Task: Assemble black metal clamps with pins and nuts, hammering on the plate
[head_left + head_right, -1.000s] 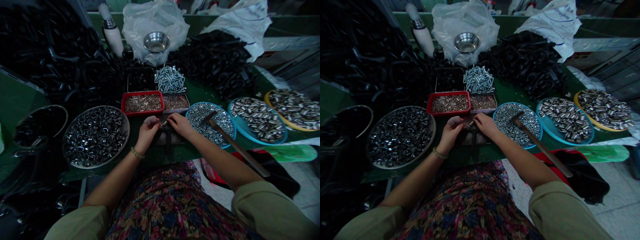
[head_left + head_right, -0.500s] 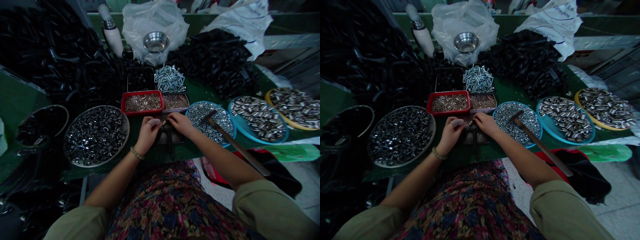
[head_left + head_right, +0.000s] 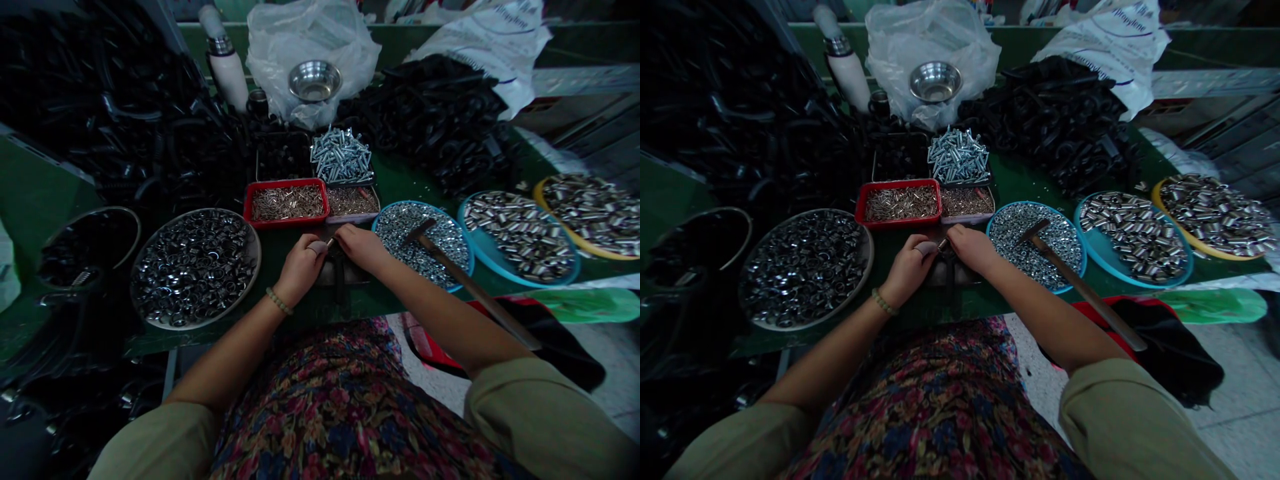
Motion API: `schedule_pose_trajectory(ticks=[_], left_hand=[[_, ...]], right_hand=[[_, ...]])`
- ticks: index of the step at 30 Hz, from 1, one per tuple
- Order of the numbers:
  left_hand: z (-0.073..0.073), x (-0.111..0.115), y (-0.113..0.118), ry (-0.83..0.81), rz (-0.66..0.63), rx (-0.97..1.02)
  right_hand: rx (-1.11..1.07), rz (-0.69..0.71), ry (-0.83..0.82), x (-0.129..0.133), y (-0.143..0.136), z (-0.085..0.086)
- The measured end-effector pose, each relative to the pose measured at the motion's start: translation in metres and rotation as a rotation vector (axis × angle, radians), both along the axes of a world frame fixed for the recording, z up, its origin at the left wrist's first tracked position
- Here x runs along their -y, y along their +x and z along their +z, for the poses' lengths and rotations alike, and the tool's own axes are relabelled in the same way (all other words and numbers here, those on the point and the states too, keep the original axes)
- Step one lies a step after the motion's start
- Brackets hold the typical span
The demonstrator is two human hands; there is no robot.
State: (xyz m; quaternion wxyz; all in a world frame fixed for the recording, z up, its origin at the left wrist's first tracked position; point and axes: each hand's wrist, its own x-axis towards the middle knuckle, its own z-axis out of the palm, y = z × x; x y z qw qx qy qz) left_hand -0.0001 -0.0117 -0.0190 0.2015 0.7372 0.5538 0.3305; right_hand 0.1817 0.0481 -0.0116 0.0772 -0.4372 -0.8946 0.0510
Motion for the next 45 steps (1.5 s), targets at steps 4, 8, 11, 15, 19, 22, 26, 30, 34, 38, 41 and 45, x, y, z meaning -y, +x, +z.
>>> schedule_pose_trajectory(ticks=[4, 8, 11, 15, 19, 22, 26, 30, 34, 38, 41, 45], left_hand=[[0.004, -0.001, 0.002, 0.002, -0.031, -0.151], [0.01, 0.001, 0.005, 0.027, -0.101, -0.394], [0.014, 0.003, 0.004, 0.046, -0.175, -0.522], [0.014, 0.001, 0.002, 0.049, -0.206, -0.486], [0.009, -0.001, 0.0, 0.061, -0.213, -0.467], [0.007, -0.001, -0.001, 0.08, -0.206, -0.471], [0.009, 0.001, 0.002, 0.073, -0.207, -0.505], [0.014, 0.005, 0.004, 0.062, -0.193, -0.588], [0.018, 0.014, 0.001, 0.047, -0.198, -0.554], [0.017, 0.022, -0.002, -0.012, -0.168, -0.518], [0.015, 0.022, -0.002, -0.04, -0.163, -0.519], [0.014, 0.021, 0.0, -0.029, -0.161, -0.515]], right_hand=[[0.17, 0.024, 0.024, 0.006, -0.006, 0.005], [0.0, 0.025, -0.072, 0.003, 0.0, 0.013], [-0.16, -0.089, -0.023, 0.009, 0.03, 0.027], [0.033, -0.436, 0.128, 0.034, 0.105, 0.044], [0.272, -0.607, 0.057, 0.063, 0.166, 0.038], [0.308, -0.609, -0.02, 0.071, 0.183, 0.025], [0.333, -0.592, -0.018, 0.069, 0.183, 0.019], [0.28, -0.596, 0.038, 0.073, 0.165, 0.029], [-0.022, -0.563, -0.065, 0.085, 0.119, 0.044], [-0.245, -0.33, -0.22, 0.086, 0.065, 0.051], [-0.33, -0.28, -0.177, 0.077, 0.041, 0.053], [-0.238, -0.275, -0.231, 0.068, 0.031, 0.056]])
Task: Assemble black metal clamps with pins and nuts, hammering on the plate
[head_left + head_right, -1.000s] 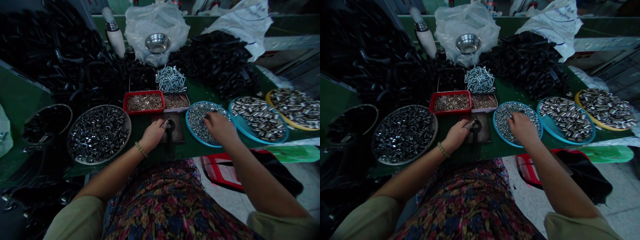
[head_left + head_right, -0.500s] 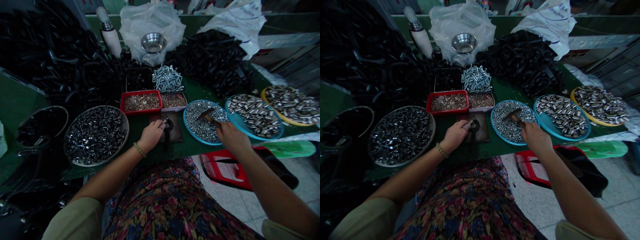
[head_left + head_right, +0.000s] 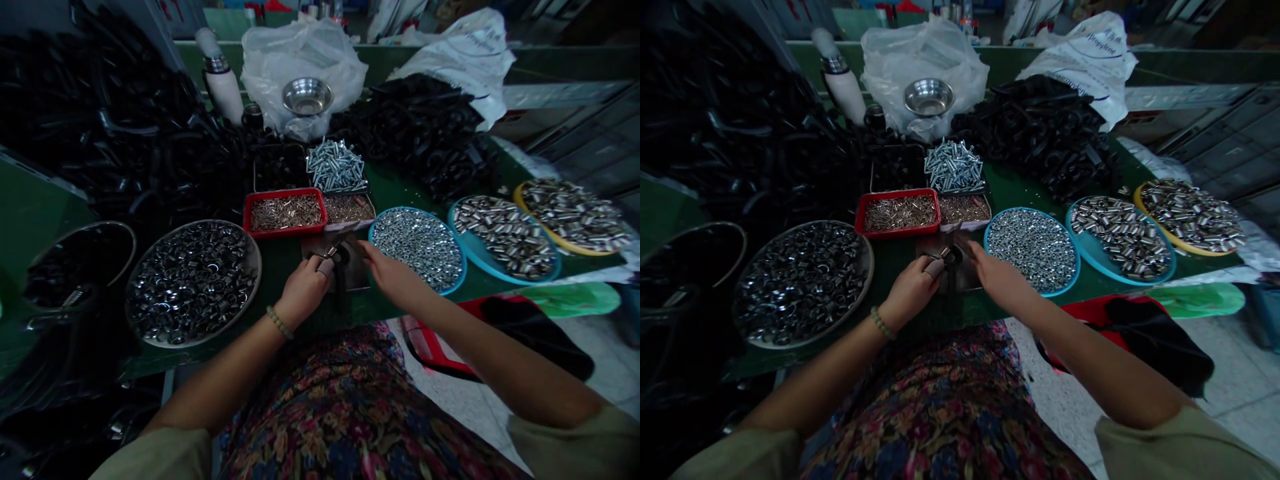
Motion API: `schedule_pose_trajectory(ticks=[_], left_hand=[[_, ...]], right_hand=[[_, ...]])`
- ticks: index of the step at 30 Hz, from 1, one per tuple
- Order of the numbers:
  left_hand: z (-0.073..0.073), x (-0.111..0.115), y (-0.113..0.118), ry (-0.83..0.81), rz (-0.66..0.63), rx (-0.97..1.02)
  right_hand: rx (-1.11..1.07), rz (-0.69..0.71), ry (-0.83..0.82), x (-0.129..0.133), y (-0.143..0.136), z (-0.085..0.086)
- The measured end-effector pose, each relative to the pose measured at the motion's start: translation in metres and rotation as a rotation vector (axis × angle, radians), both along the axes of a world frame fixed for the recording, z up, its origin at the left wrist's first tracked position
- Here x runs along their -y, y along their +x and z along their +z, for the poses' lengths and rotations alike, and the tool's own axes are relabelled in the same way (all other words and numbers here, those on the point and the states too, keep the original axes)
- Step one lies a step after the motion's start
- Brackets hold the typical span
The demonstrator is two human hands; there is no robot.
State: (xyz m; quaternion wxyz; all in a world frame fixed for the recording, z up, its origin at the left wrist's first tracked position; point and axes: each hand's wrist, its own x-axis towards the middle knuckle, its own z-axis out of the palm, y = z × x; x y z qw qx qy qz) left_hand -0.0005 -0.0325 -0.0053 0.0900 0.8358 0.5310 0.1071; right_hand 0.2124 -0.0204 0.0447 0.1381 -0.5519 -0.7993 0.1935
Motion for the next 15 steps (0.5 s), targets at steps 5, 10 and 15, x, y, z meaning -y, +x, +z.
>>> schedule_pose_trajectory(ticks=[5, 10, 15], left_hand=[[0.0019, 0.0006, -0.0016, 0.001, -0.017, 0.0], [0.0019, -0.0005, 0.0005, -0.003, -0.002, 0.007], [0.0012, 0.0078, 0.0049, -0.009, 0.04, 0.031]], right_hand=[[-0.042, -0.044, 0.072, 0.0021, -0.003, 0.0051], [-0.009, 0.004, -0.008, 0.004, -0.0034, 0.0004], [0.028, -0.022, -0.045, 0.0068, 0.0009, 0.0]])
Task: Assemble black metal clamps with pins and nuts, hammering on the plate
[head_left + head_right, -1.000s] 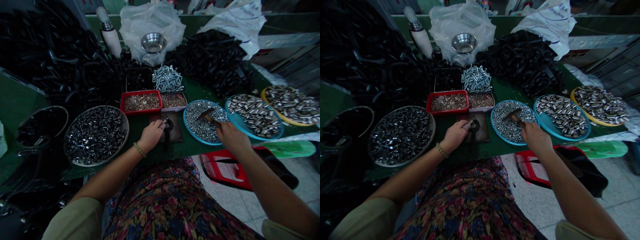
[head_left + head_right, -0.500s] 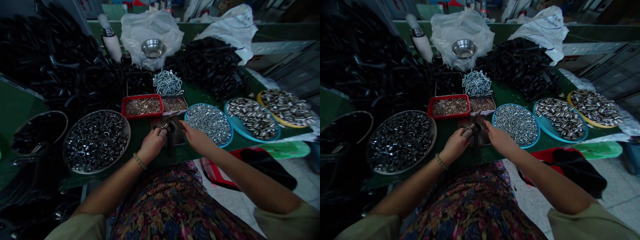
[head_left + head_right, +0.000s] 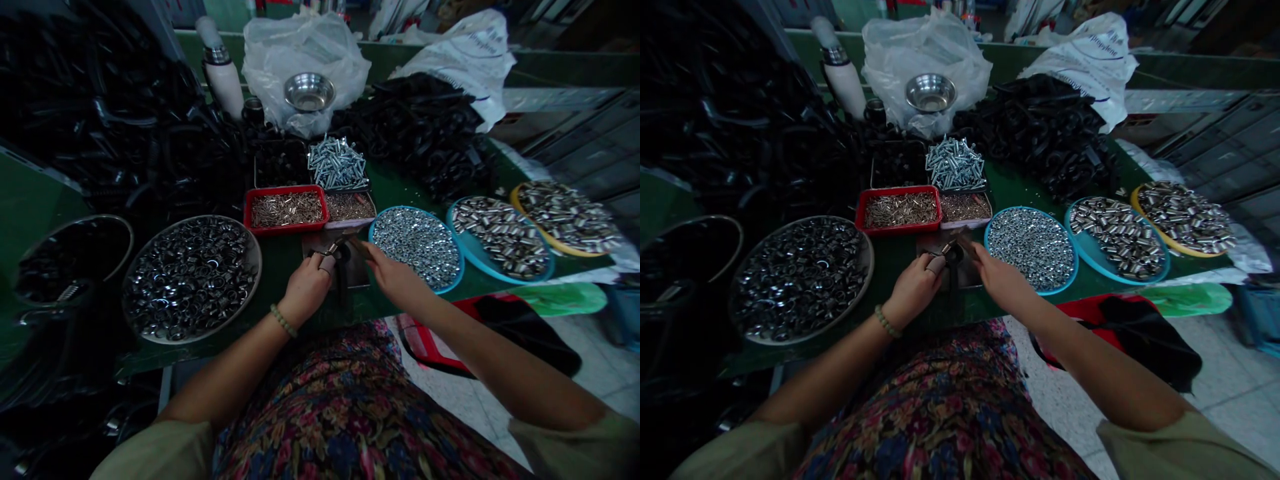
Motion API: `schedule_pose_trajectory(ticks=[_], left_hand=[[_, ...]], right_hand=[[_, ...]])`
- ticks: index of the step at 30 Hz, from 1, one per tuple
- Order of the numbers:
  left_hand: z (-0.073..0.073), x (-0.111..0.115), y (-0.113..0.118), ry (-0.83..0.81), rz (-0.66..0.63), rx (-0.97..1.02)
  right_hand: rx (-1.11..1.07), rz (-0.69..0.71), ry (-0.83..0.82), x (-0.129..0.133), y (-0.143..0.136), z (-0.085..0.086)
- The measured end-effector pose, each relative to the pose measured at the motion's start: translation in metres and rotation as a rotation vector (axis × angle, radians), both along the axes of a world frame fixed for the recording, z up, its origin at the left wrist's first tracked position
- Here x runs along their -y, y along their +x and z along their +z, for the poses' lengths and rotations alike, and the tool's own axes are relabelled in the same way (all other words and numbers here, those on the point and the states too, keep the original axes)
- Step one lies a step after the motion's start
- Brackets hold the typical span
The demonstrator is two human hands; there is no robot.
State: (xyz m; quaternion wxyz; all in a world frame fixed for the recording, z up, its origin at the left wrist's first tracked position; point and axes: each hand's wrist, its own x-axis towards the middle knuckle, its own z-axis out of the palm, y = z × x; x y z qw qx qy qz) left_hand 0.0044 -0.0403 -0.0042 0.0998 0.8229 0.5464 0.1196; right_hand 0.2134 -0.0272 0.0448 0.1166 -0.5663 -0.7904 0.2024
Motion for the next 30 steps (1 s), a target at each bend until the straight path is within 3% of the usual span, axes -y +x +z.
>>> schedule_pose_trajectory(ticks=[3, 5, 7, 9, 12, 14, 17, 21, 25, 30], left_hand=[[0.014, -0.001, -0.011, 0.016, 0.061, 0.103], [0.03, -0.019, -0.021, 0.113, 0.136, 0.202], [0.046, -0.052, -0.024, 0.226, 0.197, 0.243], [0.055, -0.095, -0.014, 0.222, 0.173, 0.169], [0.053, -0.152, 0.019, 0.077, -0.004, -0.057], [0.044, -0.174, 0.04, 0.038, -0.048, -0.16], [0.033, -0.184, 0.056, 0.041, -0.034, -0.205], [0.027, -0.181, 0.057, 0.059, -0.049, -0.208], [0.027, -0.18, 0.058, 0.068, -0.058, -0.191], [0.036, -0.18, 0.058, 0.112, 0.023, -0.088]], right_hand=[[-0.075, 0.02, 0.062, 0.01, 0.0, 0.006], [-0.102, 0.023, 0.094, 0.019, -0.003, 0.009], [-0.027, 0.057, 0.006, 0.024, -0.006, 0.008], [0.036, 0.09, -0.09, 0.025, -0.009, 0.006], [-0.088, 0.019, 0.009, 0.024, -0.005, 0.003], [-0.19, -0.066, 0.128, 0.023, 0.003, 0.004], [-0.225, -0.161, 0.16, 0.024, 0.016, 0.003], [-0.224, -0.28, 0.127, 0.026, 0.028, -0.006], [-0.257, -0.341, 0.124, 0.024, 0.03, -0.016], [-0.315, -0.298, 0.152, 0.024, 0.03, -0.02]])
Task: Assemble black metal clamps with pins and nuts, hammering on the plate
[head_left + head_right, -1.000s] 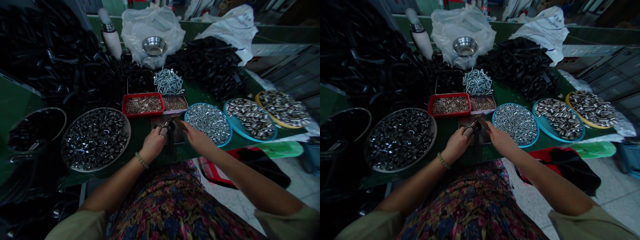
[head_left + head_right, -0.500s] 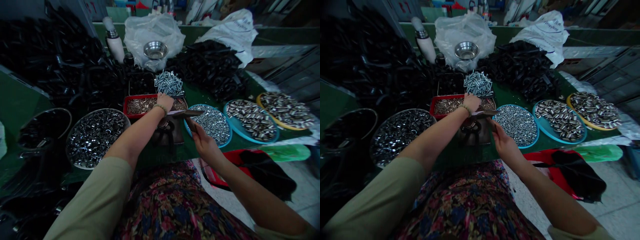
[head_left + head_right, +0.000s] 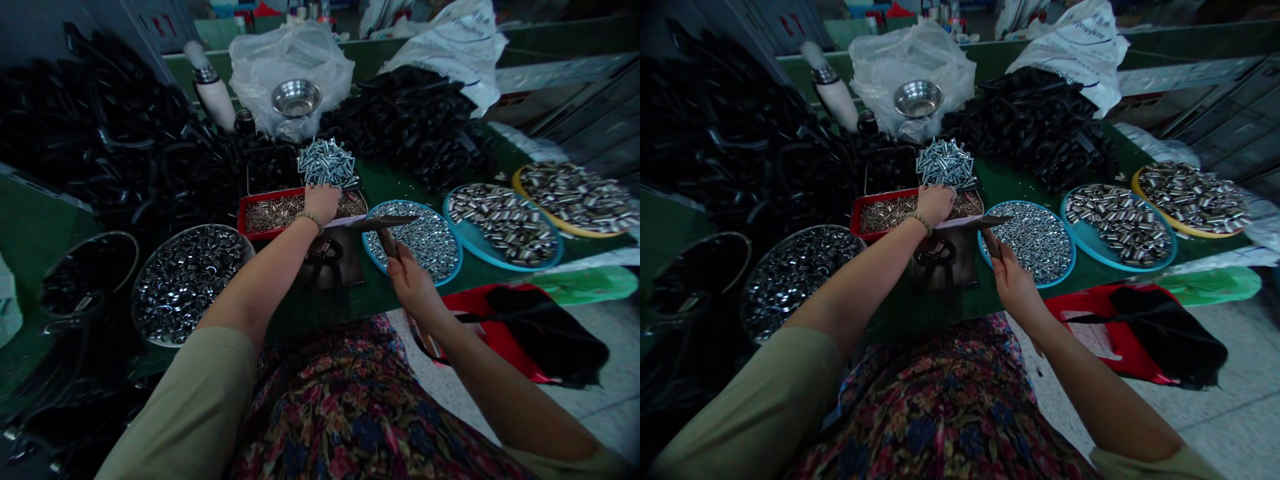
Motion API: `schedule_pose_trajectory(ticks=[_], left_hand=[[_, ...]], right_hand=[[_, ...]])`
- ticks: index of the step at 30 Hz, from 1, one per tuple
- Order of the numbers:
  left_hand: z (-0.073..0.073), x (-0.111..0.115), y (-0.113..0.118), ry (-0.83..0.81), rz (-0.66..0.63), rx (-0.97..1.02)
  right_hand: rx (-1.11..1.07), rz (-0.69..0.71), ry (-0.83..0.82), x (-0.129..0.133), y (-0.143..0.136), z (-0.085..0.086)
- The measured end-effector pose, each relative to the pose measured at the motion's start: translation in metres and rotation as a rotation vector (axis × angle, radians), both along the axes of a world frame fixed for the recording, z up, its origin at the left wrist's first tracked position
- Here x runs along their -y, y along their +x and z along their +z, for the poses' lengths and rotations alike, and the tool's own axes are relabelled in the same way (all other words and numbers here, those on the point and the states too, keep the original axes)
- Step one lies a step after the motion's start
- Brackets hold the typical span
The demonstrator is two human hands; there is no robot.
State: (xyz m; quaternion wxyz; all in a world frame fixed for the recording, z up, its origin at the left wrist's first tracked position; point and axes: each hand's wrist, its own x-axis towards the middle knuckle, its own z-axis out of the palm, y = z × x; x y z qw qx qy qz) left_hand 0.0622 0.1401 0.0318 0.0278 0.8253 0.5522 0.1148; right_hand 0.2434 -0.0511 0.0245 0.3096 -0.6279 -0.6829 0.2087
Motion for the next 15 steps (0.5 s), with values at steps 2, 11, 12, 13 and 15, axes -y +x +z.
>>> schedule_pose_trajectory(ticks=[2, 11, 12, 13, 15], left_hand=[[0.006, 0.011, -0.007, 0.005, 0.001, 0.114], [-0.034, 0.136, -0.061, -0.098, -0.144, 0.489], [-0.04, 0.14, -0.062, -0.101, -0.125, 0.469], [-0.044, 0.142, -0.062, -0.094, -0.115, 0.436], [-0.047, 0.141, -0.059, -0.068, -0.115, 0.346]], right_hand=[[-0.005, 0.009, 0.006, 0.002, 0.0, -0.001], [-0.056, 0.021, -0.064, 0.008, -0.003, -0.001], [-0.053, 0.027, -0.058, 0.008, -0.004, -0.001], [-0.047, 0.035, -0.051, 0.007, -0.006, 0.0], [-0.03, 0.051, -0.032, 0.008, -0.009, 0.002]])
